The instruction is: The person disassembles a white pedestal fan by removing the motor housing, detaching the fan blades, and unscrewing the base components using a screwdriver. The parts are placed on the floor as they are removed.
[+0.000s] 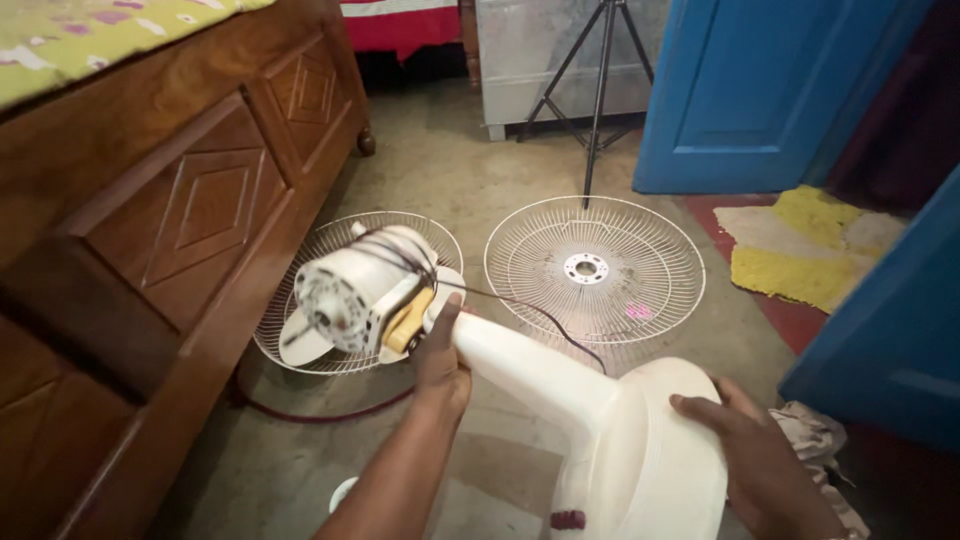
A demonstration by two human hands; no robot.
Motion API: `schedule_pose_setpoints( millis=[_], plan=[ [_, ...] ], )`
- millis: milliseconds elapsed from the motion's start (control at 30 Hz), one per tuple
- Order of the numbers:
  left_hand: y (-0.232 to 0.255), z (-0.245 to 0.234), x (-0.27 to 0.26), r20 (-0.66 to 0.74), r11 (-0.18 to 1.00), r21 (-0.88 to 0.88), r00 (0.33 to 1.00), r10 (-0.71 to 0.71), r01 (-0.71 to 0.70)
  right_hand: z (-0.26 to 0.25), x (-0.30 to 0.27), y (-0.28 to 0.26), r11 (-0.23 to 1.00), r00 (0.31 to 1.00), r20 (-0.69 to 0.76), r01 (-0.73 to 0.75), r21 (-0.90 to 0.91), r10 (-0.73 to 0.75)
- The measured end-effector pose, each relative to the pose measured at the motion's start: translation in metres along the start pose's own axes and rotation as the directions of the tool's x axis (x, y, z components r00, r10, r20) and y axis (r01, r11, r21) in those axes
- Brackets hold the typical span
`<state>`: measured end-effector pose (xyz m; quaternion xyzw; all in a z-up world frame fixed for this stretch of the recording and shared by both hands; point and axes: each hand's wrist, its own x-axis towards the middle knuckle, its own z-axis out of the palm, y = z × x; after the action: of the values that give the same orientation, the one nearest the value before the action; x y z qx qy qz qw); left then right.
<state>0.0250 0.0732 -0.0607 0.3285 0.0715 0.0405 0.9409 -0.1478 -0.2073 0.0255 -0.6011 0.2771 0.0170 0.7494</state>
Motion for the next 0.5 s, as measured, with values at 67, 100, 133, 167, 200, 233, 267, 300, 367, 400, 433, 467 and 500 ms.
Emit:
schedule_pose_setpoints(
  millis=[67, 100, 133, 167, 200, 233, 267, 300, 367, 400, 433, 467, 500],
  plan=[
    [-0.006, -0.016, -0.001, -0.105, 0.994, -0.088, 0.992, -0.066, 0.057, 0.007, -0.007, -0.006, 0.996, 0.995, 0.039, 0.087, -0.024, -0.086],
    [-0.010, -0.023, -0.004, -0.157, 0.988, -0.134, 0.982, -0.102, 0.082, 0.008, -0.009, -0.006, 0.991, 0.990, 0.059, 0.129, -0.035, -0.127],
    [-0.013, -0.030, -0.007, -0.171, 0.985, -0.150, 0.979, -0.107, 0.082, 0.012, -0.009, -0.008, 0.978, 0.978, 0.085, 0.197, -0.070, -0.191],
    [-0.014, -0.038, -0.010, -0.184, 0.983, -0.165, 0.976, -0.113, 0.082, 0.017, -0.007, -0.008, 0.959, 0.961, 0.114, 0.265, -0.104, -0.253],
    [-0.019, -0.048, -0.017, -0.203, 0.979, -0.184, 0.971, -0.123, 0.086, 0.018, -0.006, -0.005, 0.935, 0.941, 0.145, 0.326, -0.141, -0.307],
    [-0.023, -0.058, -0.024, -0.192, 0.978, -0.193, 0.974, -0.116, 0.079, 0.020, -0.006, -0.002, 0.931, 0.946, 0.136, 0.317, -0.183, -0.295],
    [-0.023, -0.065, -0.027, -0.177, 0.977, -0.201, 0.979, -0.106, 0.069, 0.025, -0.002, 0.000, 0.924, 0.949, 0.129, 0.311, -0.222, -0.288],
    [-0.023, -0.070, -0.029, -0.162, 0.976, -0.209, 0.982, -0.095, 0.060, 0.029, 0.001, 0.001, 0.917, 0.952, 0.122, 0.304, -0.260, -0.281],
    [-0.021, -0.081, -0.035, -0.220, 0.983, -0.165, 0.969, -0.113, 0.078, 0.034, 0.003, 0.005, 0.909, 0.928, 0.202, 0.354, -0.219, -0.313],
    [-0.020, -0.085, -0.036, -0.246, 0.985, -0.147, 0.962, -0.120, 0.086, 0.037, 0.004, 0.007, 0.903, 0.911, 0.242, 0.382, -0.198, -0.333],
    [-0.020, -0.088, -0.037, -0.257, 0.984, -0.154, 0.958, -0.125, 0.087, 0.039, 0.004, 0.009, 0.887, 0.910, 0.237, 0.394, -0.241, -0.340],
    [-0.020, -0.091, -0.038, -0.265, 0.983, -0.161, 0.956, -0.128, 0.087, 0.041, 0.004, 0.010, 0.869, 0.907, 0.233, 0.408, -0.281, -0.351],
    [-0.020, -0.094, -0.039, -0.273, 0.982, -0.168, 0.953, -0.131, 0.086, 0.043, 0.004, 0.010, 0.848, 0.903, 0.230, 0.421, -0.320, -0.362]
  ],
)
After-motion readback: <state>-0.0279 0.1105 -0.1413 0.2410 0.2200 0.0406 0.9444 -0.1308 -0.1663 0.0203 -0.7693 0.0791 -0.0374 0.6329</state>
